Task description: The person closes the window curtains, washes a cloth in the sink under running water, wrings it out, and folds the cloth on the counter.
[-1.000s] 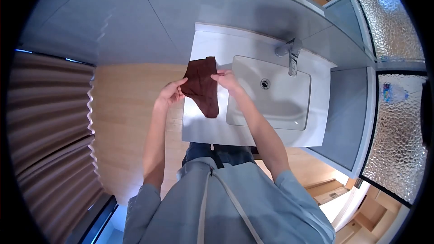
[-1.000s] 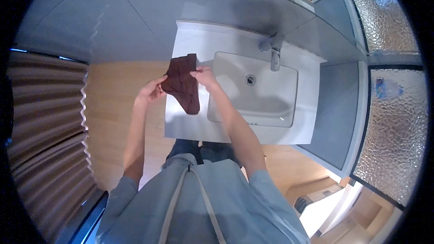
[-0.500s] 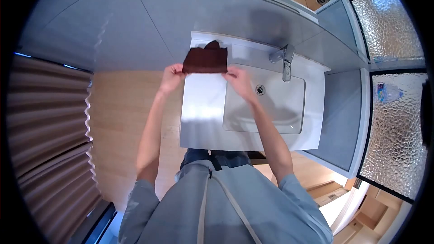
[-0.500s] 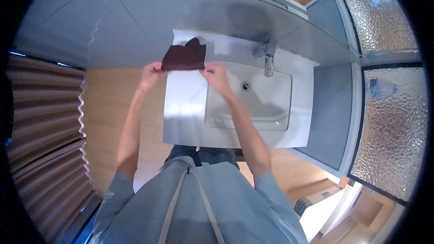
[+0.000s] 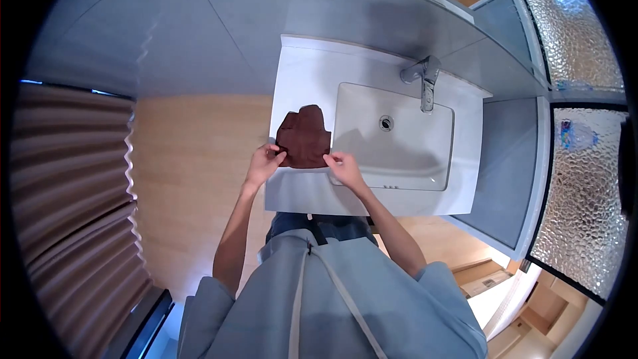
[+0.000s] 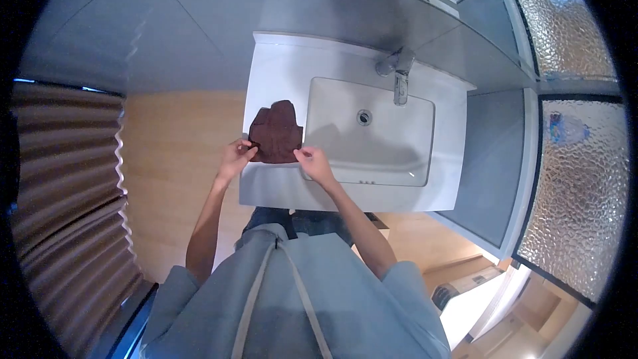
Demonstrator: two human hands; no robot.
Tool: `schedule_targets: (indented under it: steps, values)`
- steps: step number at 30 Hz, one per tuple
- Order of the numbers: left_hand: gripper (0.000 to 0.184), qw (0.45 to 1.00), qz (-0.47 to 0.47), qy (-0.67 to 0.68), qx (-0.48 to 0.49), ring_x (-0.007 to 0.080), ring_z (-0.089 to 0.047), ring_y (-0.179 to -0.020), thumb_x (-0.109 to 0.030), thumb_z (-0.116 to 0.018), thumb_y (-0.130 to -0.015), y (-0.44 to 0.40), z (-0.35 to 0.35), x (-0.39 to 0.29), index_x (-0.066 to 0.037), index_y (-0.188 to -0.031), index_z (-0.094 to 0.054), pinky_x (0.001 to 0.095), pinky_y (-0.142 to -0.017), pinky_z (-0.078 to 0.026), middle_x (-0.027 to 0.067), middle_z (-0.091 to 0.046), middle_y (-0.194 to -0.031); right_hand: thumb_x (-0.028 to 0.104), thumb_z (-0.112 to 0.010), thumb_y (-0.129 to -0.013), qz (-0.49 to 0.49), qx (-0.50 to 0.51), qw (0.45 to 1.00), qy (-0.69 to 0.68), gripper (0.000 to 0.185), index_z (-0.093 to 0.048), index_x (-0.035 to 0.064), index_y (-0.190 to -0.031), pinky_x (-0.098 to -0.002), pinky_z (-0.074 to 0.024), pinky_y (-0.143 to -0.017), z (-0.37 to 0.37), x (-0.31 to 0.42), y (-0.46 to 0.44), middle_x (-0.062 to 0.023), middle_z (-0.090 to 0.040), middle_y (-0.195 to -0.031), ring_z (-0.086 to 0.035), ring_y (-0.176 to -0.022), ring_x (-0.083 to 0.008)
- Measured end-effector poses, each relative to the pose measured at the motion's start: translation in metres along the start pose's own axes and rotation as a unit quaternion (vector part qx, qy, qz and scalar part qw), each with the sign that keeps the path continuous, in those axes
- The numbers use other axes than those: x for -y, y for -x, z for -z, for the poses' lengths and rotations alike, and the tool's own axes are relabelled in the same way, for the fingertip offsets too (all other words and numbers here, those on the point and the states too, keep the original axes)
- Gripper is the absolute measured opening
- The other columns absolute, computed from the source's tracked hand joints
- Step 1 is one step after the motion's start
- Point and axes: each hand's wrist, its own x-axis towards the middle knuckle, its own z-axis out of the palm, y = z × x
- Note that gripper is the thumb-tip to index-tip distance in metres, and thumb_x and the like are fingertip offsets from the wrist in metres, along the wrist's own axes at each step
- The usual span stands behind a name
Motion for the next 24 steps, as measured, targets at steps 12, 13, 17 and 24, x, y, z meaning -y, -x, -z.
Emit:
schedule_targets:
  steps: [12,13,17,24]
  values:
    - [0.016,0.954,-0.126,-0.251,-0.102,0.0387,-0.063,-0.083,-0.01,-0.063,-0.087,-0.062,-0.004,-0.044,0.001,-0.099,-0.062,0.04,-0.075,-0.052,0.0199,-0.066,-0.088,0.018,-0.069,-0.082,0.158,-0.181,0.948,0.208,0.027,-0.061,0.0007,-0.101,-0.0456,-0.0492,-0.085,-0.006,0.048,-0.08,-0.0194,-0.062,-0.104,-0.058,-0.1,-0.0387]
    - [0.018,0.944,-0.18,-0.27,-0.068,0.0394,-0.062,-0.088,-0.009,-0.065,-0.085,-0.077,-0.006,-0.042,0.001,-0.099,-0.062,0.041,-0.079,-0.051,0.0209,-0.065,-0.094,0.018,-0.071,-0.08,0.159,-0.176,0.944,0.23,0.03,-0.06,0.0017,-0.103,-0.0457,-0.0485,-0.087,-0.011,0.053,-0.087,-0.0189,-0.061,-0.107,-0.056,-0.102,-0.0388]
    - [0.022,0.883,-0.218,-0.403,0.101,0.0389,-0.056,-0.105,-0.008,-0.071,-0.077,-0.103,0.0,-0.052,0.001,-0.095,-0.06,0.0431,-0.092,-0.047,0.0225,-0.059,-0.108,0.014,-0.076,-0.074,0.203,-0.147,0.933,0.258,0.034,-0.056,0.0053,-0.1,-0.0463,-0.0473,-0.088,-0.013,0.046,-0.108,-0.0164,-0.06,-0.104,-0.054,-0.103,-0.0399]
    - [0.019,0.942,-0.082,-0.264,0.19,0.0248,-0.058,-0.081,-0.005,-0.073,-0.076,-0.115,0.018,-0.05,-0.003,-0.087,-0.057,0.0355,-0.075,-0.047,0.011,-0.057,-0.08,0.008,-0.072,-0.076,0.091,-0.056,0.978,0.178,0.028,-0.055,0.0056,-0.098,-0.0448,-0.0477,-0.087,-0.005,0.055,-0.109,-0.0172,-0.064,-0.097,-0.058,-0.099,-0.038]
